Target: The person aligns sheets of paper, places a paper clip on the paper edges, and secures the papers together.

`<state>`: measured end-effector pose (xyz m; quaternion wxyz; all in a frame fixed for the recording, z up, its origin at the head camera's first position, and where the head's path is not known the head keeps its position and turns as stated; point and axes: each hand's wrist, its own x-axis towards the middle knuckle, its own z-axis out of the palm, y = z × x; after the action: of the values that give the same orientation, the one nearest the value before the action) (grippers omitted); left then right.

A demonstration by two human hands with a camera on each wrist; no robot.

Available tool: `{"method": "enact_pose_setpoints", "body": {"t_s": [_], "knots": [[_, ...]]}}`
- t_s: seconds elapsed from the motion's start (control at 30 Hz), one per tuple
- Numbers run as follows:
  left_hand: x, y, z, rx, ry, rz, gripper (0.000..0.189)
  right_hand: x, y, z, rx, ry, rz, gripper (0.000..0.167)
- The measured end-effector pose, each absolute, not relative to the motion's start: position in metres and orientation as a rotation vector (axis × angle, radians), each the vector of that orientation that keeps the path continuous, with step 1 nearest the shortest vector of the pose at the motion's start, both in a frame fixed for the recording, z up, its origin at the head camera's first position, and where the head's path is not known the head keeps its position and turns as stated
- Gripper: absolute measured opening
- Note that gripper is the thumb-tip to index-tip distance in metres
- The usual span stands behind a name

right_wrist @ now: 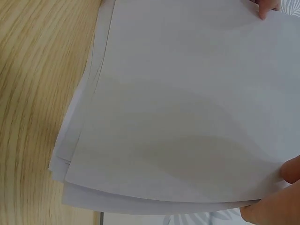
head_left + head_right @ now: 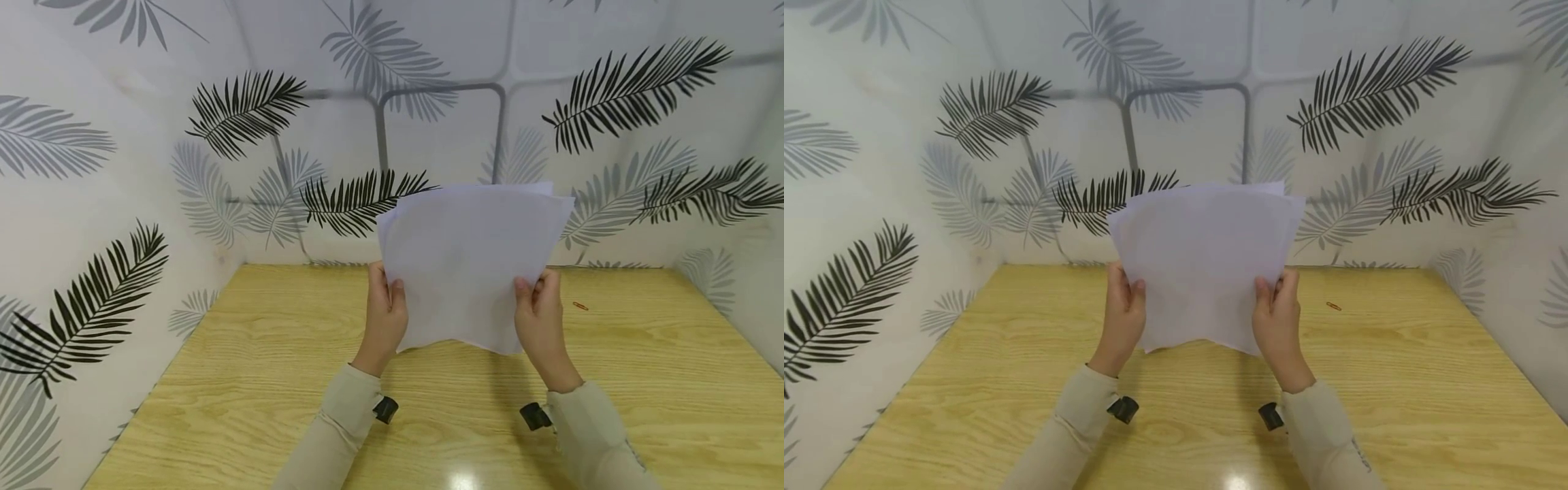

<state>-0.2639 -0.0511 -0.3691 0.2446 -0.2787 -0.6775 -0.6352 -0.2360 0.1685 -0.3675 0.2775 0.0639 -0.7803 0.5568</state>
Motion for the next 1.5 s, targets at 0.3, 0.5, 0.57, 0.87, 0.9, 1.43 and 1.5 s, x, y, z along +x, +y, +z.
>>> {"method": "enact_pose_setpoints", "body": {"t_s": [0.3, 0.5, 0.57, 0.87, 0.9, 1.43, 1.5], "knots": [[-0.266, -0.05, -0.373, -0.712, -1.907, -1.716, 0.02, -0.239, 0.169, -0.372, 0.169, -2.088, 1.493, 0.027], [-0.266, -0.048, -0.379, -0.633, -1.963, -1.756, 0.028, -0.239, 0.17, -0.374, 0.179, -2.102, 1.523, 0.032], [-0.266, -0.048, -0.379, -0.616, -1.977, -1.761, 0.029, -0.239, 0.169, -0.374, 0.182, -2.111, 1.53, 0.033], [-0.268, -0.05, -0.383, -0.563, -2.042, -1.787, 0.032, -0.243, 0.172, -0.379, 0.231, -2.16, 1.556, 0.038], [-0.267, -0.051, -0.381, -0.562, -2.047, -1.788, 0.034, -0.244, 0.173, -0.378, 0.233, -2.174, 1.564, 0.039], [-0.268, -0.069, -0.323, -0.845, -1.96, -1.837, 0.03, -0.26, 0.201, -0.33, 0.524, -1.983, 1.815, 0.025], [-0.269, -0.068, -0.319, -0.851, -1.934, -1.849, 0.03, -0.261, 0.2, -0.326, 0.54, -1.943, 1.847, 0.026]]}}
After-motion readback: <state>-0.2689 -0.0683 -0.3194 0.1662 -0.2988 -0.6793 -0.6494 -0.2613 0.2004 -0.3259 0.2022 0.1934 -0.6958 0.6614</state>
